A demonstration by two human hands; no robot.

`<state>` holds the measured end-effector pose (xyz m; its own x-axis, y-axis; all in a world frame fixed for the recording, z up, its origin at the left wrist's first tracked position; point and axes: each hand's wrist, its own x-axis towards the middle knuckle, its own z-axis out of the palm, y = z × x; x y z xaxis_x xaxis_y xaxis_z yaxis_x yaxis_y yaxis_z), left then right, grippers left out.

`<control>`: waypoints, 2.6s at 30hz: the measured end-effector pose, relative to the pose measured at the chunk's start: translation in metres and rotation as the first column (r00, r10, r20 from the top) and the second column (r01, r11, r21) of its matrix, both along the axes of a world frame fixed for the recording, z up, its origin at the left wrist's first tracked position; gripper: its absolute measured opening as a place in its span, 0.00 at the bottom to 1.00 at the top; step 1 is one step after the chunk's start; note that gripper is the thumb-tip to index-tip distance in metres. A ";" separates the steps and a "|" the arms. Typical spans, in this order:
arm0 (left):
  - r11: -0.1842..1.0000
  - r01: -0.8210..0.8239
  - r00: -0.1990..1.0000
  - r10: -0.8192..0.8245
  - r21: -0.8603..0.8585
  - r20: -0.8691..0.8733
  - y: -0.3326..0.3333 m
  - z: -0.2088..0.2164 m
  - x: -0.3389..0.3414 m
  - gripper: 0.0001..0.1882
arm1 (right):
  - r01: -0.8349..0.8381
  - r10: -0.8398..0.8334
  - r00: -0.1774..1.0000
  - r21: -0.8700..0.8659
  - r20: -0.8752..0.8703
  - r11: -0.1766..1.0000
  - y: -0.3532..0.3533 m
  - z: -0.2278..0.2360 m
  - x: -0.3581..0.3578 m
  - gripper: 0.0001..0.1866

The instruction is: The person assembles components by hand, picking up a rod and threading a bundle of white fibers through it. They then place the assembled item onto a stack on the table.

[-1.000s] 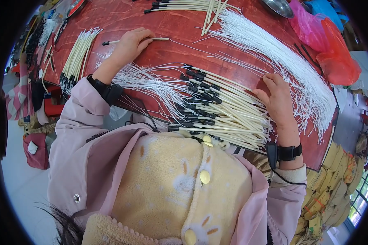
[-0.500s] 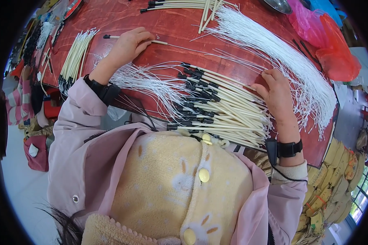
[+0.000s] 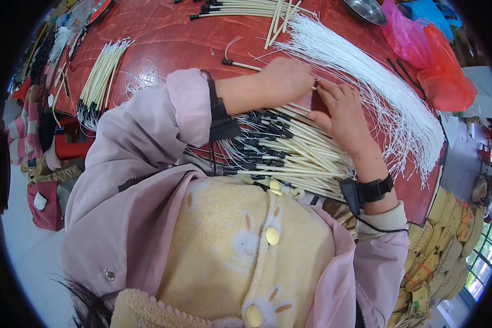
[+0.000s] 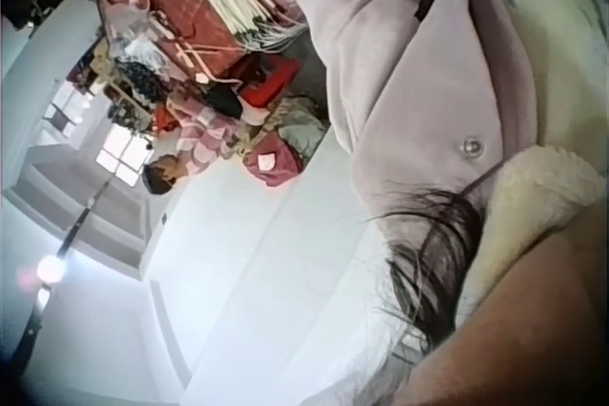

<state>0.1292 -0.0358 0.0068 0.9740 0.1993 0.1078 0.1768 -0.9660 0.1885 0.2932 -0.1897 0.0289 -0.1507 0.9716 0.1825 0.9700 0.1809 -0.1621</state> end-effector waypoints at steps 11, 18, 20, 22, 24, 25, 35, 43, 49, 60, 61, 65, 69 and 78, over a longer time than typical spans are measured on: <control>0.783 -0.619 0.760 0.616 -0.058 0.206 0.071 0.014 -0.097 0.20 | 0.032 -0.028 0.997 0.062 -0.067 0.998 0.007 -0.002 0.013 0.19; 0.745 -0.663 0.748 0.663 -0.072 -0.019 0.085 -0.014 -0.087 0.17 | -0.103 0.104 0.995 0.136 -0.002 0.985 0.062 0.006 -0.025 0.13; 0.767 -0.640 0.769 0.638 -0.052 -0.046 0.088 -0.019 -0.087 0.16 | -0.158 0.158 0.987 0.099 0.010 0.982 0.068 -0.005 -0.025 0.10; 0.786 -0.615 0.788 0.616 -0.061 0.001 0.090 -0.024 -0.088 0.14 | -0.186 0.185 0.983 0.078 0.016 0.979 0.070 -0.006 -0.028 0.09; 0.823 -0.563 0.818 0.567 -0.067 0.094 0.090 -0.028 -0.093 0.12 | -0.171 0.162 0.983 0.105 0.090 0.980 0.070 -0.008 -0.034 0.07; 0.823 -0.564 0.817 0.568 -0.071 0.093 0.092 -0.029 -0.098 0.12 | -0.164 0.149 0.981 0.119 0.126 0.979 0.071 -0.009 -0.037 0.06; 0.501 0.242 0.535 0.646 -0.831 0.545 0.084 0.136 -0.175 0.05 | -0.177 0.178 0.984 0.262 0.020 0.949 0.069 0.018 -0.022 0.06; 0.670 -0.117 0.397 0.708 -0.734 0.584 0.137 0.091 -0.286 0.04 | -0.110 0.118 0.993 0.367 0.001 0.924 0.011 0.118 0.016 0.09; 0.282 -0.343 0.198 0.954 -0.896 0.224 0.093 0.046 -0.318 0.10 | -0.132 0.146 0.985 0.147 -0.089 0.980 -0.051 0.123 -0.019 0.10; 0.684 -0.727 0.668 0.726 -0.067 0.165 0.055 0.068 -0.228 0.20 | 0.067 -0.062 0.982 0.024 -0.177 0.997 -0.097 0.070 -0.011 0.12; 0.748 -0.663 0.724 0.646 -0.013 0.240 0.059 0.069 -0.205 0.20 | 0.076 -0.071 0.982 0.022 -0.177 0.997 -0.096 0.067 -0.004 0.12; 0.912 -0.222 0.889 0.334 -0.345 0.312 0.027 0.073 -0.097 0.16 | 0.227 -0.206 0.967 0.138 -0.148 0.964 -0.086 0.056 0.020 0.08; 0.870 0.313 0.936 -0.214 -0.381 0.280 -0.025 0.068 -0.013 0.12 | 0.327 -0.308 0.936 0.103 -0.171 0.939 -0.090 0.046 0.042 0.09; 0.839 0.417 0.908 -0.401 -0.349 0.121 -0.083 0.061 0.014 0.11 | 0.329 -0.328 0.931 -0.025 -0.159 0.944 -0.124 0.016 0.057 0.19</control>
